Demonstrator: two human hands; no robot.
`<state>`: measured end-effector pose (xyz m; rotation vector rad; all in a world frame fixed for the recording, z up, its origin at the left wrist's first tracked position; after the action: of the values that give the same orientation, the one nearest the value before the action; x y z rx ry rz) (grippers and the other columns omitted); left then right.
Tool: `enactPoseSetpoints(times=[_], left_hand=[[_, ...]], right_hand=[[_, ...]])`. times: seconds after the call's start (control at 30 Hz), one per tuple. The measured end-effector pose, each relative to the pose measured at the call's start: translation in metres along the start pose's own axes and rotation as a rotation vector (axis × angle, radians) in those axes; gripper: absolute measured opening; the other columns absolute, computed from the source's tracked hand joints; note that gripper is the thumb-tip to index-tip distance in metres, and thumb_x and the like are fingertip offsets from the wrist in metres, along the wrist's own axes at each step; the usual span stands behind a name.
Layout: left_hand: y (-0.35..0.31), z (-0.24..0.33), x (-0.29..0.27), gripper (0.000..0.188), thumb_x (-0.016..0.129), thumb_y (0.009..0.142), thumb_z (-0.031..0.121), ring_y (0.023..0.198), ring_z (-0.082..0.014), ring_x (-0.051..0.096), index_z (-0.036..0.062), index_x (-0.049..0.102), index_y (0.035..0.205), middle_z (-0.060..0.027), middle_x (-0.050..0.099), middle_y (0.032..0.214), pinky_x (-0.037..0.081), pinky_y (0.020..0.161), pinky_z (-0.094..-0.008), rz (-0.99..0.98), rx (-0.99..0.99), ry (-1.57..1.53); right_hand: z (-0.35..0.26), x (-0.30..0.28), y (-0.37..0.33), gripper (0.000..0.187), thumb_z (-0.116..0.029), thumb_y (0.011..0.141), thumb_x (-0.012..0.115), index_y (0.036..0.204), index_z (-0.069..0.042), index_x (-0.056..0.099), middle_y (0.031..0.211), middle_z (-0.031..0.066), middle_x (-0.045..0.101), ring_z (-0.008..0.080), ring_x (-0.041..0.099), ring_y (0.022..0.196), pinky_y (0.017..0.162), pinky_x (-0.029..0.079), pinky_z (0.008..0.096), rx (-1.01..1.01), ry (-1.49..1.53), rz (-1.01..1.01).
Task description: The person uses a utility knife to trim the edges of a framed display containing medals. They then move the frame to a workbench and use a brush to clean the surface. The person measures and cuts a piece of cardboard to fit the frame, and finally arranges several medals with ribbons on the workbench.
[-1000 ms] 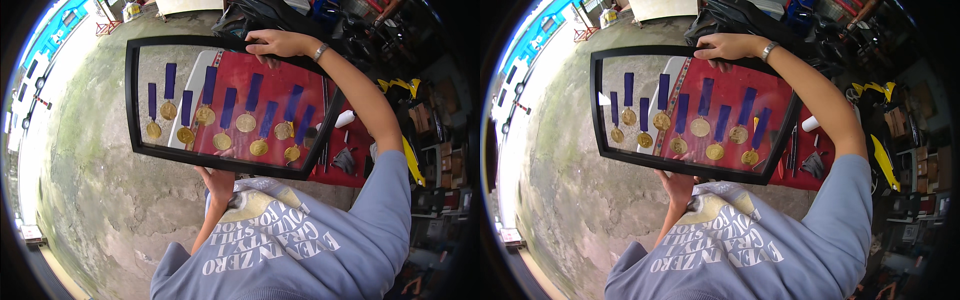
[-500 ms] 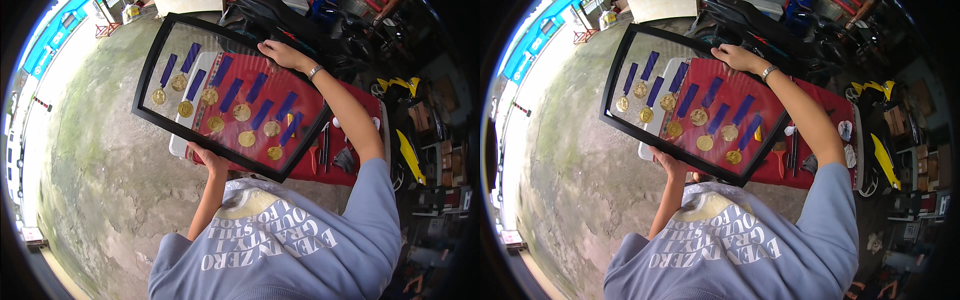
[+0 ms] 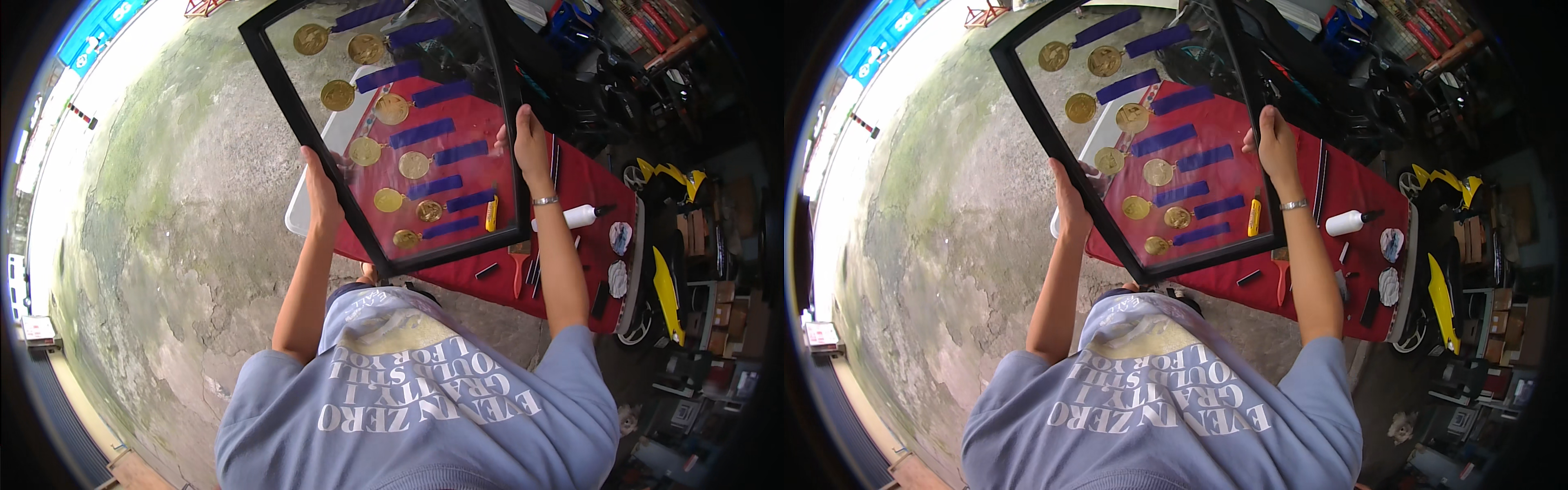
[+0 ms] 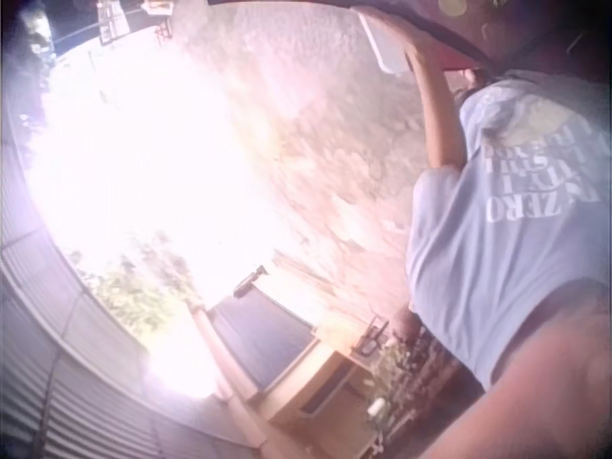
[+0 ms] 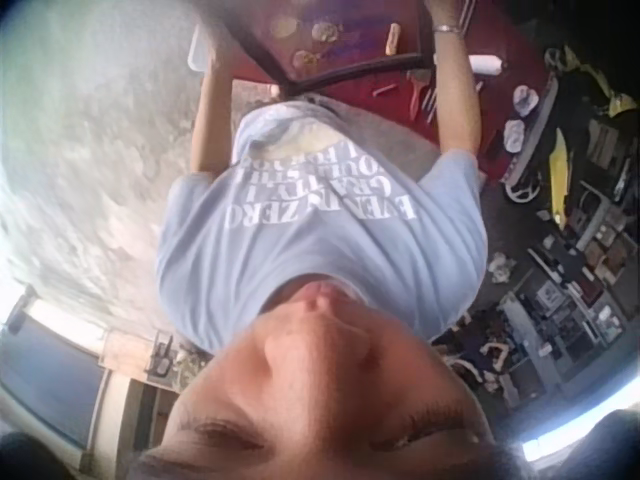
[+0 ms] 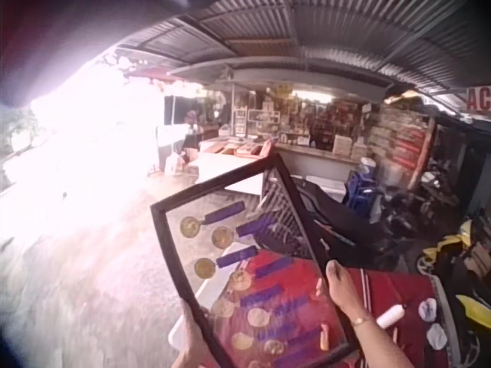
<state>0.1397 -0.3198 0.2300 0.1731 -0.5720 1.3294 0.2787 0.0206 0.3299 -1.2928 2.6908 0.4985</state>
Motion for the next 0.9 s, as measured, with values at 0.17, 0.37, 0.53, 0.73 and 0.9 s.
enactPoseSetpoints(times=[0.17, 0.37, 0.53, 0.73, 0.9], left_hand=[[0.043, -0.002, 0.001, 0.077, 0.039, 0.092, 0.078, 0.056, -0.0177, 0.061, 0.0027, 0.058, 0.086, -0.0068, 0.058, 0.067, 0.046, 0.049, -0.0282, -0.092, 0.198, 0.192], [0.066, -0.026, -0.012, 0.086, 0.035, 0.090, 0.082, 0.060, -0.0156, 0.060, -0.0001, 0.061, 0.083, -0.0069, 0.060, 0.067, 0.047, 0.055, -0.0287, -0.119, 0.325, 0.390], [0.069, -0.035, -0.012, 0.090, 0.033, 0.089, 0.084, 0.066, -0.0167, 0.061, -0.0013, 0.061, 0.082, -0.0070, 0.061, 0.069, 0.048, 0.062, -0.0305, -0.116, 0.455, 0.471], [0.075, -0.040, -0.016, 0.092, 0.024, 0.096, 0.078, 0.068, -0.0166, 0.057, -0.0033, 0.064, 0.082, -0.0070, 0.061, 0.071, 0.043, 0.062, -0.0329, -0.141, 0.546, 0.455], [0.074, -0.039, -0.014, 0.089, 0.027, 0.096, 0.077, 0.063, -0.0135, 0.055, -0.0019, 0.065, 0.079, -0.0043, 0.059, 0.067, 0.041, 0.057, -0.0300, -0.139, 0.577, 0.460]], right_hand=[[0.050, 0.008, -0.036, 0.075, -0.066, 0.102, 0.026, 0.078, -0.002, 0.056, 0.058, 0.0061, 0.059, 0.0154, 0.064, 0.053, 0.052, 0.052, 0.0266, 0.016, 0.038, 0.248], [0.100, 0.025, -0.075, 0.082, -0.067, 0.102, 0.019, 0.068, -0.003, 0.056, 0.057, 0.0072, 0.061, 0.0168, 0.060, 0.051, 0.052, 0.049, 0.0281, 0.002, 0.200, 0.440], [0.143, 0.027, -0.103, 0.090, -0.069, 0.101, 0.007, 0.067, -0.002, 0.056, 0.058, 0.0078, 0.062, 0.0162, 0.055, 0.052, 0.053, 0.042, 0.0284, 0.026, 0.133, 0.483], [0.159, 0.043, -0.128, 0.095, -0.075, 0.097, 0.006, 0.063, -0.002, 0.056, 0.057, 0.0079, 0.060, 0.0152, 0.052, 0.053, 0.053, 0.039, 0.0269, 0.011, 0.259, 0.575], [0.174, 0.045, -0.138, 0.091, -0.077, 0.095, 0.004, 0.076, -0.002, 0.053, 0.062, 0.0134, 0.063, 0.0204, 0.059, 0.060, 0.064, 0.048, 0.0304, 0.025, 0.250, 0.583]])
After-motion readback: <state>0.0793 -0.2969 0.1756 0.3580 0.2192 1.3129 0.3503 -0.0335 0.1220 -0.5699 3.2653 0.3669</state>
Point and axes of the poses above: each hand's wrist, its own y-axis towards the middle knuckle, its own x-axis out of the palm, z = x × y, the point moved 4 cm from there along y, towards the middle knuckle
